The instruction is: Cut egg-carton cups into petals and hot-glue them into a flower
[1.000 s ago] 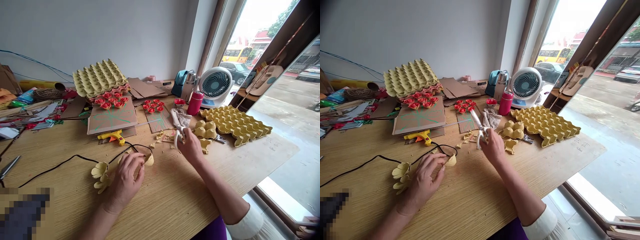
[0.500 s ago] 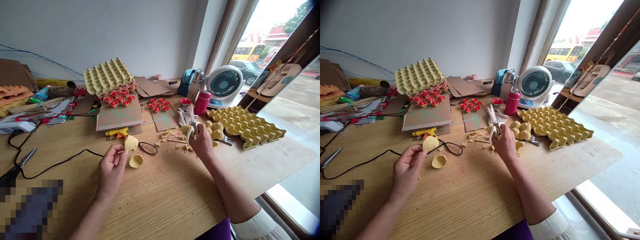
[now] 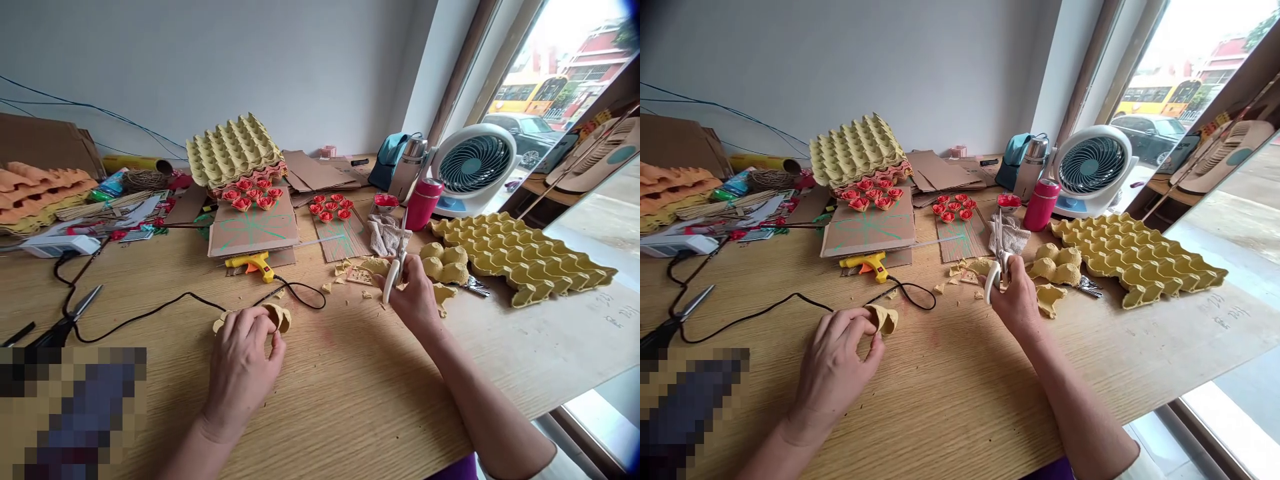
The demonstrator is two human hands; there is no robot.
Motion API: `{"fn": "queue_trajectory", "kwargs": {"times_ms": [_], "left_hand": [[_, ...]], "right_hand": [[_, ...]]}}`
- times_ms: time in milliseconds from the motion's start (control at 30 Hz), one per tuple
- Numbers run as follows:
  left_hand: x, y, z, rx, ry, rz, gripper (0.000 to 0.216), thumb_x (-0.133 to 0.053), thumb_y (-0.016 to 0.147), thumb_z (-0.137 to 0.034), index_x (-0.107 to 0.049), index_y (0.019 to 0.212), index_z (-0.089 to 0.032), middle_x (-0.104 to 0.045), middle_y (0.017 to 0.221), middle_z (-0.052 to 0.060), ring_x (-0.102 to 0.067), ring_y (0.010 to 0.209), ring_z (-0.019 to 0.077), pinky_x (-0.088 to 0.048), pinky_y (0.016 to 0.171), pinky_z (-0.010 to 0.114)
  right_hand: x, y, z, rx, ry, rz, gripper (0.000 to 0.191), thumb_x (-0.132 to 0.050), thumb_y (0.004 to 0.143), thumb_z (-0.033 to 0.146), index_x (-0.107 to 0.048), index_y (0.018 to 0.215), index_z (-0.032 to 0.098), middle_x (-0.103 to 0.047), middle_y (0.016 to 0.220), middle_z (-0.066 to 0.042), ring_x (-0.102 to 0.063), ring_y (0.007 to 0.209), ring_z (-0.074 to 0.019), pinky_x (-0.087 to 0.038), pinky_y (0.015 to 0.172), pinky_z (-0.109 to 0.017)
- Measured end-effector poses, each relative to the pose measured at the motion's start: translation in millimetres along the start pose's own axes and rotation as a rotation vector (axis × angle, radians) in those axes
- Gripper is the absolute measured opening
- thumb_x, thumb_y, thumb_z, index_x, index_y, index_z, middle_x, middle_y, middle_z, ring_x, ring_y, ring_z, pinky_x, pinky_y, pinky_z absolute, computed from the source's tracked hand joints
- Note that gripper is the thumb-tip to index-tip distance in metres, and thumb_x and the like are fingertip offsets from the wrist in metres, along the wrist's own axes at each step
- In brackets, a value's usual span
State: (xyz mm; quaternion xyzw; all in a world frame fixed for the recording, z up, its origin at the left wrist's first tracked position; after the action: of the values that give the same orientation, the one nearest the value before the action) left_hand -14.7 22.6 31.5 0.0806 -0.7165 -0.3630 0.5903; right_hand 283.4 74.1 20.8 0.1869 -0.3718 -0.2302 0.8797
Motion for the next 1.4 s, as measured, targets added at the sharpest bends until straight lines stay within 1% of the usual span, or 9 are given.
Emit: {"fn": "queue_trajectory", "kwargs": {"times_ms": [433, 600, 733, 800, 900, 967, 1067, 1200, 1400], "left_hand": [[-26.4, 7.5, -0.1, -0.042, 0.016, 0.148, 0.008, -0.057, 0.093, -0.013, -0.062, 0.090, -0.019, -0.065, 0.119, 0.013, -0.059, 0.110, 0.0335, -0.051, 0.089, 0.049], [-22.7, 11.8, -9.9, -0.081, -0.071, 0.085, 0.019, -0.058, 0.092, -0.014, -0.060, 0.110, -0.019, -0.062, 0.123, 0.015, -0.058, 0.116, 0.0339, -0.050, 0.097, 0.051], [-24.2, 15.5, -34.9, -0.120, -0.375, 0.072, 0.034, -0.055, 0.094, -0.012, -0.052, 0.126, -0.022, -0.063, 0.122, 0.013, -0.061, 0.116, 0.0284, -0.051, 0.101, 0.047], [-29.4, 16.3, -45.7, -0.056, -0.551, 0.085, 0.045, -0.057, 0.094, -0.014, -0.044, 0.136, -0.022, -0.062, 0.126, 0.014, -0.062, 0.119, 0.0276, -0.053, 0.099, 0.044], [-39.7, 15.3, -55.4, 0.068, -0.740, 0.125, 0.067, -0.067, 0.090, -0.021, -0.033, 0.147, -0.024, -0.057, 0.138, 0.016, -0.064, 0.117, 0.0272, -0.059, 0.087, 0.037], [-43.0, 14.3, -58.7, 0.084, -0.804, 0.124, 0.072, -0.071, 0.087, -0.024, -0.032, 0.148, -0.025, -0.056, 0.142, 0.016, -0.061, 0.124, 0.0295, -0.057, 0.094, 0.040], [-45.6, 12.7, -60.0, 0.061, -0.860, 0.140, 0.064, -0.072, 0.087, -0.021, -0.040, 0.143, -0.026, -0.060, 0.137, 0.014, -0.058, 0.128, 0.0297, -0.050, 0.107, 0.044], [-50.2, 10.6, -56.2, 0.073, -0.870, 0.119, 0.051, -0.072, 0.088, -0.023, -0.048, 0.133, -0.026, -0.063, 0.125, 0.012, -0.061, 0.120, 0.0278, -0.050, 0.104, 0.044], [-58.5, 7.7, -51.0, 0.177, -0.900, 0.124, 0.040, -0.074, 0.087, -0.028, -0.054, 0.121, -0.025, -0.066, 0.114, 0.008, -0.067, 0.098, 0.0226, -0.055, 0.079, 0.034]], "right_hand": [[-1.9, -3.8, 6.7, -0.022, 0.160, 0.095, 0.038, -0.074, 0.080, 0.046, -0.055, 0.105, 0.023, -0.051, 0.076, 0.003, -0.048, 0.068, -0.0169, -0.042, 0.066, -0.030], [-16.7, -8.6, 9.8, -0.200, 0.620, 0.278, 0.042, -0.073, 0.079, 0.056, -0.052, 0.096, 0.024, -0.050, 0.079, 0.003, -0.049, 0.068, -0.0157, -0.044, 0.061, -0.028], [-33.2, -21.7, 18.7, -0.387, 0.934, 0.456, 0.041, -0.073, 0.079, 0.057, -0.053, 0.093, 0.024, -0.052, 0.080, 0.001, -0.050, 0.070, -0.0171, -0.045, 0.062, -0.030], [-39.2, -29.3, 25.5, -0.427, 1.007, 0.550, 0.041, -0.073, 0.078, 0.058, -0.054, 0.092, 0.024, -0.054, 0.081, -0.001, -0.052, 0.071, -0.0180, -0.047, 0.063, -0.031], [-45.2, -39.8, 34.4, -0.456, 1.043, 0.667, 0.042, -0.074, 0.076, 0.059, -0.056, 0.088, 0.023, -0.055, 0.080, -0.002, -0.053, 0.070, -0.0177, -0.047, 0.061, -0.030], [-48.4, -45.6, 37.3, -0.477, 1.056, 0.714, 0.042, -0.075, 0.075, 0.060, -0.059, 0.088, 0.023, -0.057, 0.081, -0.002, -0.053, 0.069, -0.0168, -0.047, 0.059, -0.028], [-53.0, -51.6, 36.6, -0.494, 1.052, 0.750, 0.043, -0.076, 0.075, 0.059, -0.062, 0.091, 0.022, -0.060, 0.086, -0.003, -0.054, 0.070, -0.0158, -0.046, 0.058, -0.026], [-52.9, -52.1, 33.6, -0.457, 0.965, 0.727, 0.042, -0.079, 0.075, 0.056, -0.063, 0.092, 0.021, -0.056, 0.079, 0.000, -0.049, 0.066, -0.0136, -0.044, 0.056, -0.024], [-46.0, -50.9, 43.9, -0.326, 0.835, 0.805, 0.052, -0.088, 0.064, 0.052, -0.055, 0.090, 0.022, -0.053, 0.077, 0.003, -0.050, 0.067, -0.0137, -0.046, 0.057, -0.025]]}}
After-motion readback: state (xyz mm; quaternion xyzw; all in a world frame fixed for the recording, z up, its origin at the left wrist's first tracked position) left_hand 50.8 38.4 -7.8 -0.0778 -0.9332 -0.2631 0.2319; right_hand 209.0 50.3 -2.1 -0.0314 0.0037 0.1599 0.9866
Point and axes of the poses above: each hand's wrist, its own y-axis towards the middle knuckle, its own x-axis out of the back of the hand, z = x × y, the point moved 4 cm from there along y, towards the middle knuckle
